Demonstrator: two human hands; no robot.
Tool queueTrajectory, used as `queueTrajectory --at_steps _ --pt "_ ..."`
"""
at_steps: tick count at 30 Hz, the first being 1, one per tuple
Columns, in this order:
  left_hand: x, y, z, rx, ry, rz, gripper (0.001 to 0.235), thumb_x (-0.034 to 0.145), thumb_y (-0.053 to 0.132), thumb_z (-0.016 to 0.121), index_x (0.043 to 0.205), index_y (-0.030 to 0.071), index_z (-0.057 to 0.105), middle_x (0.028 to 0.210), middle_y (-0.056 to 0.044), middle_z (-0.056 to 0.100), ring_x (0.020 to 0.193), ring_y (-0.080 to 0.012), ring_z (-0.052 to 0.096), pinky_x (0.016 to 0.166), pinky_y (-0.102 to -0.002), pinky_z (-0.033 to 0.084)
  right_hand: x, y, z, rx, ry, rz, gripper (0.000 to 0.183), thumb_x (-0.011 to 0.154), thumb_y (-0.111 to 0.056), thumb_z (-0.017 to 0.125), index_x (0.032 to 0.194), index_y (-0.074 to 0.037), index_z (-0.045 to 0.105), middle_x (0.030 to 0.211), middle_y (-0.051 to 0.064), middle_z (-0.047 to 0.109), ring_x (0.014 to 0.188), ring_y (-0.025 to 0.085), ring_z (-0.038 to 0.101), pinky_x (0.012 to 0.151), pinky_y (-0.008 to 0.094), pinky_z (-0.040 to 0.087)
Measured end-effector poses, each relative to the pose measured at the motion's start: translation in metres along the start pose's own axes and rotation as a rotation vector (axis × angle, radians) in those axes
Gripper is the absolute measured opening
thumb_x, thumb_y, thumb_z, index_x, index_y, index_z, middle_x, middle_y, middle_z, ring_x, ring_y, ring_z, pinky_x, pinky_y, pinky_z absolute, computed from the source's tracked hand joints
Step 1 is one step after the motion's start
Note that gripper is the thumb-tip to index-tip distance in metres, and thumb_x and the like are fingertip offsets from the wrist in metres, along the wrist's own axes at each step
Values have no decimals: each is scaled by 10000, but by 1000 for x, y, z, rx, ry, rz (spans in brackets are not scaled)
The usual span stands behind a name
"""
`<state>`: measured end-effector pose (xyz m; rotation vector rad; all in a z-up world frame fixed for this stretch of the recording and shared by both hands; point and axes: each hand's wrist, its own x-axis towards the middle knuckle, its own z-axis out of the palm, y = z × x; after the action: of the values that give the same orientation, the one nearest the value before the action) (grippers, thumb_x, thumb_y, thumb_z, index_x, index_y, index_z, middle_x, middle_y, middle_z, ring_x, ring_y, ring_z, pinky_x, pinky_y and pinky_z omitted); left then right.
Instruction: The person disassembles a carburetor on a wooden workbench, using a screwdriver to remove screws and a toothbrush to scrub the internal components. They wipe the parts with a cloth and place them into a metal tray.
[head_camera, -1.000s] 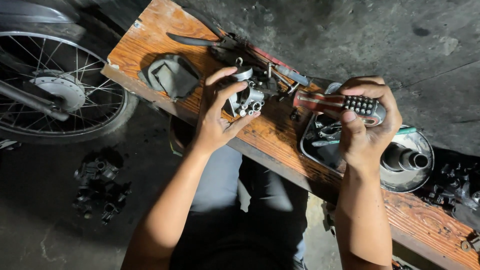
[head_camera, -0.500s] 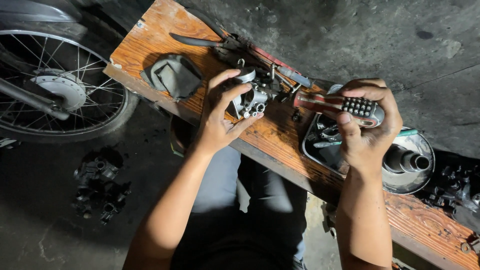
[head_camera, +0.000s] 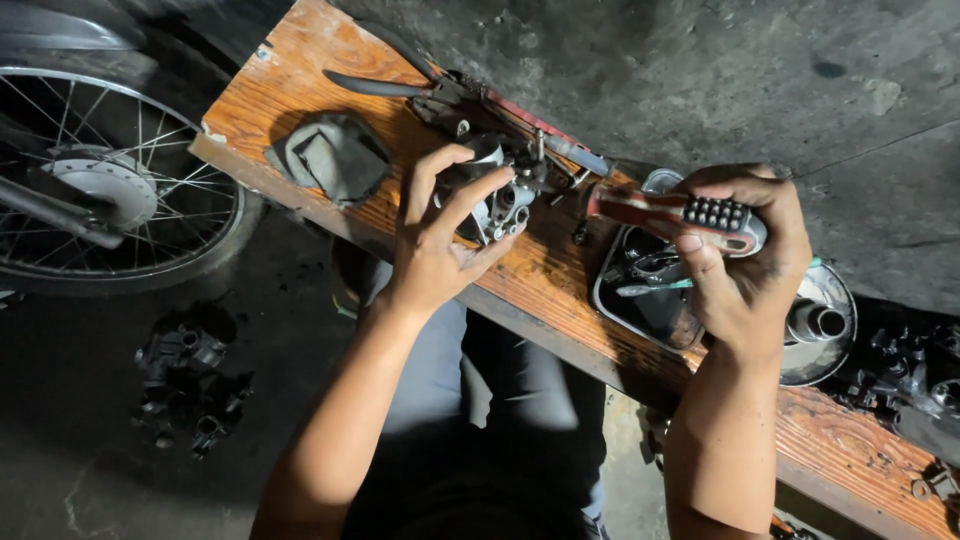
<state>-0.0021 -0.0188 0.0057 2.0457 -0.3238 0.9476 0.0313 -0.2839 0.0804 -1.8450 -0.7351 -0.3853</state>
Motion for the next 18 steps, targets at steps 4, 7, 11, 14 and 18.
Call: queueTrajectory --at_steps 4,7,11,14,18 --pt "2 2 -1 12 -49 -17 633 710 50 940 1286 114 686 1370 -156 505 1228 -357 587 1073 -451 527 -6 6 -7 -57 17 97 353 958 -51 675 1250 73 519 1227 201 594 961 210 549 914 312 454" --pt "-1 -4 3 5 -93 -12 685 710 28 952 1320 141 663 1407 -143 474 1245 -345 600 1068 -424 558 -6 8 -12 -83 31 44 418 940 -6 772 1245 63 496 1235 214 587 1007 249 588 962 346 484" --pt "-4 -10 8 19 -133 -4 726 708 51 952 1354 169 644 1432 -144 455 1295 -359 580 1124 -443 549 -5 3 -23 21 -87 113 414 919 44 697 1266 61 471 1130 184 626 885 213 644 799 285 523" --pt "-7 -16 15 3 -139 16 748 713 49 953 1372 187 627 1433 -137 450 1303 -350 573 1130 -439 556 0 -7 -29 -90 -121 131 398 910 37 686 1262 84 508 1073 175 669 831 189 620 766 277 485" --pt "-11 -22 20 -4 -131 32 771 726 72 953 1400 202 602 1452 -146 433 1357 -358 532 1191 -469 523 7 -16 -26 -279 -96 112 204 972 7 742 1094 144 654 868 164 691 653 198 598 656 284 449"
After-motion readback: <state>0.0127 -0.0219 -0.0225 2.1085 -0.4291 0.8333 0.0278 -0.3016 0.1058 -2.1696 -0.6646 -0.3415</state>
